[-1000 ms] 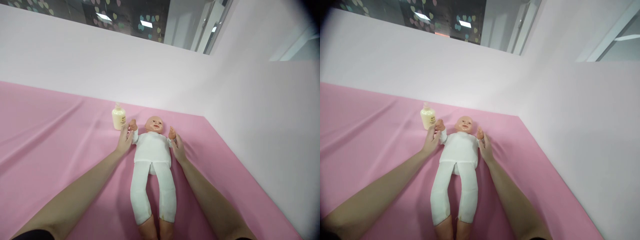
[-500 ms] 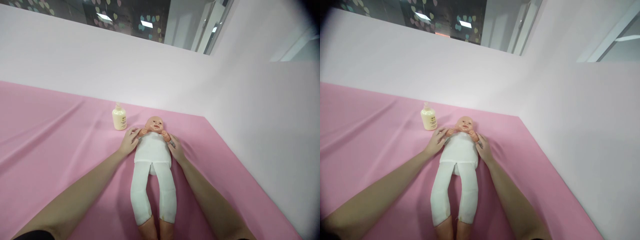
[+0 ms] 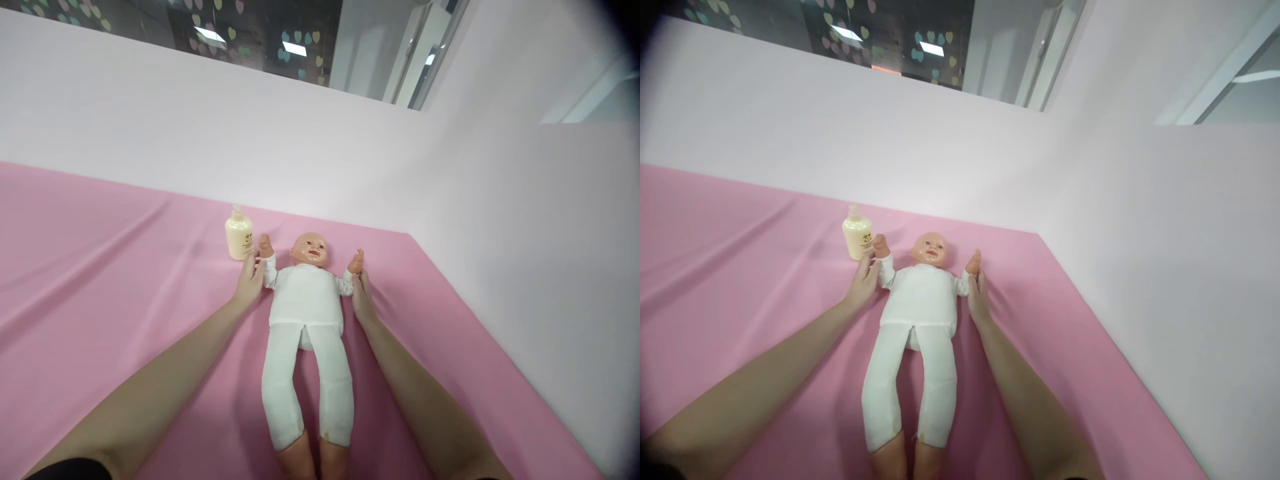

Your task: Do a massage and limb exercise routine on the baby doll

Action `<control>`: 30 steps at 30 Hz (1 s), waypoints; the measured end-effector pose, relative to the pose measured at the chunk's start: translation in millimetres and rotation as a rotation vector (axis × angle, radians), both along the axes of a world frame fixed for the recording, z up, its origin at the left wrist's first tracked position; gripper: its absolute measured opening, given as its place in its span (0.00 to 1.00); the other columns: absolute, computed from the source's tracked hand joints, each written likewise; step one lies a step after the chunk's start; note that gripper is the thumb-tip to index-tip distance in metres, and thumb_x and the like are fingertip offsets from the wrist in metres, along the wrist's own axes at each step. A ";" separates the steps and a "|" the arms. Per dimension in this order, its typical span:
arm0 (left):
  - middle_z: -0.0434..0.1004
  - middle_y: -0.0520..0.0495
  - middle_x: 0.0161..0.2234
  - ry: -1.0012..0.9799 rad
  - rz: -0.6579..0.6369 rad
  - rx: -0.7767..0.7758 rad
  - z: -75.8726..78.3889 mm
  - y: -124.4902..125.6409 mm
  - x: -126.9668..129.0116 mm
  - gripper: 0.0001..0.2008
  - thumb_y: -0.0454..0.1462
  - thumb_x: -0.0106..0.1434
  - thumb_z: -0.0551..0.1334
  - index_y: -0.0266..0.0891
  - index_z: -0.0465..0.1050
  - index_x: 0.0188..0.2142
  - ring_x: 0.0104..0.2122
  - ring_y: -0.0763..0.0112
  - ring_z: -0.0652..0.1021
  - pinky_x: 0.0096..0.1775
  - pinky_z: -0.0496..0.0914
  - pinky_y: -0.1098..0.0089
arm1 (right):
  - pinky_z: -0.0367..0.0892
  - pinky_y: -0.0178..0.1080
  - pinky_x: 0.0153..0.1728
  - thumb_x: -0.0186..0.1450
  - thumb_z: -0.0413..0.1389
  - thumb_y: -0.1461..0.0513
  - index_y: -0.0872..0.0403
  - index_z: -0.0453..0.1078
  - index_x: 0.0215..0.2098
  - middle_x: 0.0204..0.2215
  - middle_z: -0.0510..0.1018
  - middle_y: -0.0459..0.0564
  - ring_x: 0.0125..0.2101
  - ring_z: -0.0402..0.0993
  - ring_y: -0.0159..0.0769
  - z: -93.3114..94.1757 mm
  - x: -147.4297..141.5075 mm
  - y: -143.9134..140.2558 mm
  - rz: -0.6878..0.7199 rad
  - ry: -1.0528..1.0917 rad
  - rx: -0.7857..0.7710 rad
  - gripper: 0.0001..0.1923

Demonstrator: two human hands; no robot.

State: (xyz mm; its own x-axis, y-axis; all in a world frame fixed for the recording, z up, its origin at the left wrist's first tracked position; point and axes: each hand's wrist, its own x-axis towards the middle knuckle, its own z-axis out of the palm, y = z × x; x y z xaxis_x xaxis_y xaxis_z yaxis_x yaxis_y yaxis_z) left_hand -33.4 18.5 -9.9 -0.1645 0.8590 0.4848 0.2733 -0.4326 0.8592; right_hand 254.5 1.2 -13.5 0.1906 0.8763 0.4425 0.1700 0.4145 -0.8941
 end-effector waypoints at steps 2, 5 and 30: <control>0.69 0.43 0.49 -0.083 0.005 -0.046 -0.9 2.0 -1.2 0.17 0.43 0.65 0.51 0.42 0.61 0.52 0.46 0.65 0.72 0.47 0.69 0.64 | 0.48 0.50 0.63 0.65 0.44 0.53 0.50 0.48 0.64 0.66 0.49 0.49 0.65 0.47 0.39 0.2 1.2 1.7 -0.039 0.052 -0.021 0.30; 0.70 0.44 0.45 -0.156 0.025 -0.086 -0.6 4.0 -2.5 0.15 0.41 0.64 0.52 0.42 0.61 0.49 0.45 0.65 0.73 0.44 0.70 0.65 | 0.50 0.51 0.63 0.65 0.44 0.53 0.50 0.49 0.64 0.66 0.50 0.49 0.64 0.48 0.40 -1.4 4.0 2.6 -0.085 0.113 -0.092 0.30; 0.66 0.41 0.51 0.350 -0.087 0.041 -0.5 -0.8 0.6 0.26 0.41 0.61 0.58 0.40 0.59 0.58 0.54 0.57 0.66 0.55 0.61 0.56 | 0.61 0.47 0.55 0.58 0.52 0.61 0.50 0.60 0.56 0.53 0.71 0.51 0.52 0.68 0.41 -7.1 2.2 -1.3 0.016 -0.151 -0.077 0.26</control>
